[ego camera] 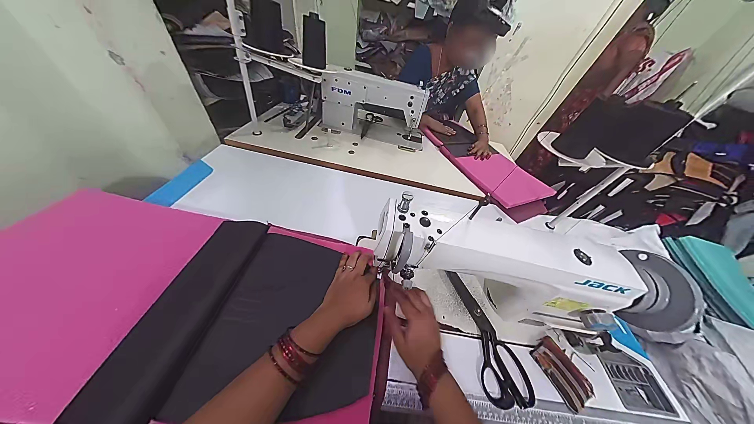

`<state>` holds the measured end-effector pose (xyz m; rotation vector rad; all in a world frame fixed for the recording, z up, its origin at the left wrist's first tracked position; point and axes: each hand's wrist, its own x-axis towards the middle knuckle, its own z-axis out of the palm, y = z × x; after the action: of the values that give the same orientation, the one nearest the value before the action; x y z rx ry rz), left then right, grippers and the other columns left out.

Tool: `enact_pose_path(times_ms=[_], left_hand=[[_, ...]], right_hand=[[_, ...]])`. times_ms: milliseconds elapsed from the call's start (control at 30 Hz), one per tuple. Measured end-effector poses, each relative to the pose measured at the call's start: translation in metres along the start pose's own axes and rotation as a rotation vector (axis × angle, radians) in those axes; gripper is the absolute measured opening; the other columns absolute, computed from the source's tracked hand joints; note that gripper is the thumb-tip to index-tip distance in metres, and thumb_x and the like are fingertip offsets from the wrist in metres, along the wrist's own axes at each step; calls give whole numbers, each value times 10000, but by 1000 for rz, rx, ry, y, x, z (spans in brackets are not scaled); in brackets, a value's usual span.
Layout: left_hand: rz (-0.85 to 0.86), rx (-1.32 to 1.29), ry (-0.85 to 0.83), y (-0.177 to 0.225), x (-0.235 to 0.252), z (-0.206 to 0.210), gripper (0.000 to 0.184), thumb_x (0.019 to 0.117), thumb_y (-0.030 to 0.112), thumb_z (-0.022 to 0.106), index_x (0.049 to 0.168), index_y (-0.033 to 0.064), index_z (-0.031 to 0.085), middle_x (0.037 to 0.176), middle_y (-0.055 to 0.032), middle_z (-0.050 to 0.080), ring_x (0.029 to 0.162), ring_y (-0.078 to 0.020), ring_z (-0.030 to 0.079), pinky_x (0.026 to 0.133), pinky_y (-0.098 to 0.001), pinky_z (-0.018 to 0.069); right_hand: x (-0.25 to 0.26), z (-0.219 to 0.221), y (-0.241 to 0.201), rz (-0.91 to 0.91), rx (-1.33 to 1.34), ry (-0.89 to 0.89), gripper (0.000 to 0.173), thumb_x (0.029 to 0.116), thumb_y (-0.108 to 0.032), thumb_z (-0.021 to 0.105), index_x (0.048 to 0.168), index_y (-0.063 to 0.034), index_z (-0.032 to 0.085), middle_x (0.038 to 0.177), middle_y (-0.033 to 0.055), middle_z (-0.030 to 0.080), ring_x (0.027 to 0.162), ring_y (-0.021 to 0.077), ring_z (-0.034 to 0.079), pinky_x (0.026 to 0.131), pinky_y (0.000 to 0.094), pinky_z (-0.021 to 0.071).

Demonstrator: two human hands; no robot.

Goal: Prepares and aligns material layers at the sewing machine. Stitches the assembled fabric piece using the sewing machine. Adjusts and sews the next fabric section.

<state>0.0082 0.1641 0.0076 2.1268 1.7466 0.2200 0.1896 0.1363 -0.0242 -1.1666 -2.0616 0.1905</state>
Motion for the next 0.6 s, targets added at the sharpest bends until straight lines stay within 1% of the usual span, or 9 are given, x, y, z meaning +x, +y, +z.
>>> enact_pose_path(times_ms=[100,167,200,267,300,367,433,500,600], left_hand=[[-14,9,-16,4,0,-1,495,1041,339,458,1418,47,591,1626,-223,337,1553,-414,195,1249,-603,77],[-30,24,-36,7,-2,-1,501,1038,341,477,1425,41,581,1633,-225,321,1559,-413,179,1250,-603,70],[-35,28,-38,7,-2,-2,499,1035,337,482,1422,38,581,1634,-223,319,1560,-413,174,1250,-602,68],[-42,35,-33,8,-1,-1,492,1031,338,495,1407,36,593,1634,-215,325,1559,-407,180,1255,-591,74],[-44,36,-32,8,0,-1,490,1030,340,502,1400,33,598,1635,-212,325,1559,-405,184,1256,-586,76],[-40,34,-28,9,1,-1,491,1028,344,514,1391,25,606,1632,-221,329,1557,-409,191,1257,-583,80],[-35,35,-16,8,2,-1,490,1025,348,521,1377,22,618,1629,-225,335,1555,-409,201,1256,-582,91],[-35,34,-19,8,3,-1,492,1031,350,511,1373,14,619,1629,-234,330,1556,-412,195,1257,-579,85],[-27,39,-10,7,3,1,489,1032,351,505,1349,1,634,1619,-245,343,1552,-424,202,1254,-588,94]], right_hand=[[14,-102,29,-105,-259,444,384,1000,-263,512,969,18,772,1026,182,761,1011,319,715,938,453,534],[38,-196,63,-42,-517,563,399,1021,-220,482,1019,98,723,1049,301,715,1041,444,675,957,544,481],[52,-239,88,79,-615,527,444,1048,-259,457,1113,109,696,1155,349,672,1141,509,628,1009,613,448],[83,-302,147,447,-677,363,542,1067,-394,455,1308,59,627,1368,359,560,1320,541,500,1087,688,367],[96,-321,173,621,-674,241,574,1062,-414,489,1345,75,592,1400,387,520,1347,567,463,1087,725,340],[111,-334,204,868,-684,-70,557,1068,-365,527,1261,151,604,1318,440,552,1302,586,503,1061,736,351],[107,-330,203,933,-672,-188,457,1069,-276,531,1211,143,642,1283,420,589,1279,568,532,1053,725,366],[87,-324,184,920,-615,-40,461,1088,-257,460,1269,139,613,1337,408,566,1326,547,505,1097,696,344],[31,-290,171,836,-454,466,522,1103,-269,391,1378,154,526,1399,389,534,1377,478,490,1174,559,325]])
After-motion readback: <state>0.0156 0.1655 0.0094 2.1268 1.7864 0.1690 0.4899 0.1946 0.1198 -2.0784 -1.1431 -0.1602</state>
